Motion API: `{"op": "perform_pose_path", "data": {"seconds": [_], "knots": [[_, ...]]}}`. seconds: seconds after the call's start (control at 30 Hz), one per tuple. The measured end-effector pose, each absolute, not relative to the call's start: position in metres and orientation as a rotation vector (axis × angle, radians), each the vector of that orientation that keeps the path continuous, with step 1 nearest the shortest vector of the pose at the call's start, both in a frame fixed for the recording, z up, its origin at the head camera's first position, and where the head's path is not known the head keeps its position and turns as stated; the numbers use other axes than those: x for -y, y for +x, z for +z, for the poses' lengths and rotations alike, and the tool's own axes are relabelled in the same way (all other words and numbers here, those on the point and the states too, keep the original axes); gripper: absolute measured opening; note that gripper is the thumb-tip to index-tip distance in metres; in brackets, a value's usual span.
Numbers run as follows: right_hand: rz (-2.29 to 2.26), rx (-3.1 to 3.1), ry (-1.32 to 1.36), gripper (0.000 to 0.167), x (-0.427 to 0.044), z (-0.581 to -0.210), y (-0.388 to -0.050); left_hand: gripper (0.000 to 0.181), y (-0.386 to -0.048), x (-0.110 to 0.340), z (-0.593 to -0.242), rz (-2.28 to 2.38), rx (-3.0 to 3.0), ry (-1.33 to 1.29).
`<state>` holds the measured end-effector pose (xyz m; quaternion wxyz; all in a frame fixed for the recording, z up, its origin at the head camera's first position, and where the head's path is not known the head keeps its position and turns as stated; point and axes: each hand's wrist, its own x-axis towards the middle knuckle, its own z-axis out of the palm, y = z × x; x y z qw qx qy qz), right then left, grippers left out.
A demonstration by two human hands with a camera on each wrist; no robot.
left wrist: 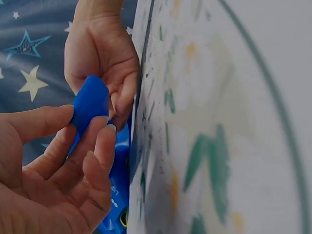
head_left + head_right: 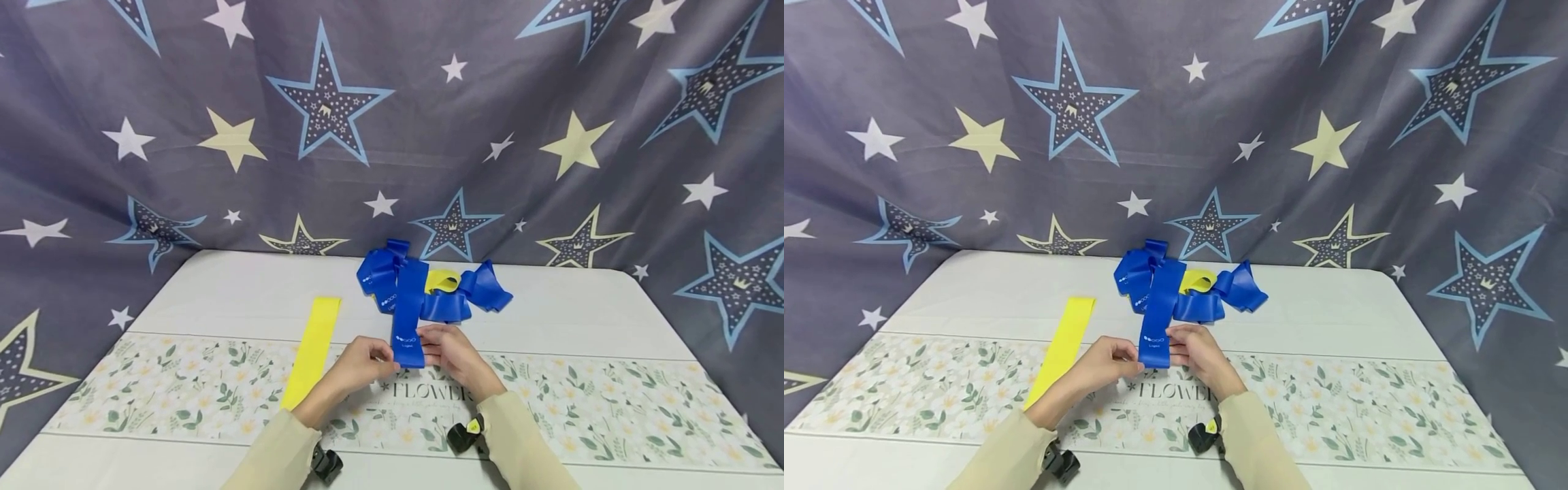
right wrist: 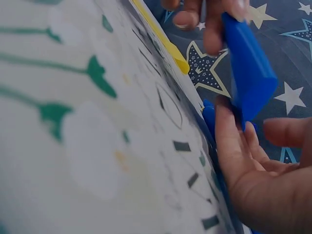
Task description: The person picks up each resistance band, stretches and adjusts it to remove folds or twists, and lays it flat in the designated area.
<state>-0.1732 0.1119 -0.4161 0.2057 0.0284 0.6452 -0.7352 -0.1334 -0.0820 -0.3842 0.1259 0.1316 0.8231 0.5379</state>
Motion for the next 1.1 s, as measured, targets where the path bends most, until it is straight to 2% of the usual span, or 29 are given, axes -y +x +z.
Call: {"op": "perform_pose_path", "data": {"seconds": [0.27,0.4,0.77,0.87,1.1], "knots": [[-2.034,-1.808,0.005,0.007,-0.113,-0.413,-0.170,0.015,-0.130,0.088,-0.388,1.504,-2.379,0.299],[-2.037,-1.805,-0.015,0.007,-0.113,-0.411,-0.169,0.020,-0.129,0.088,-0.391,1.476,-2.388,0.233],[-2.023,-1.807,-0.069,0.008,-0.112,-0.407,-0.164,0.019,-0.123,0.087,-0.400,1.642,-2.285,0.227],[-2.021,-1.820,-0.078,0.014,-0.113,-0.408,-0.164,0.017,-0.122,0.086,-0.400,1.671,-2.273,0.204],[-2.062,-1.823,0.030,0.044,-0.110,-0.409,-0.164,0.014,-0.117,0.082,-0.395,1.673,-2.212,0.258]]}}
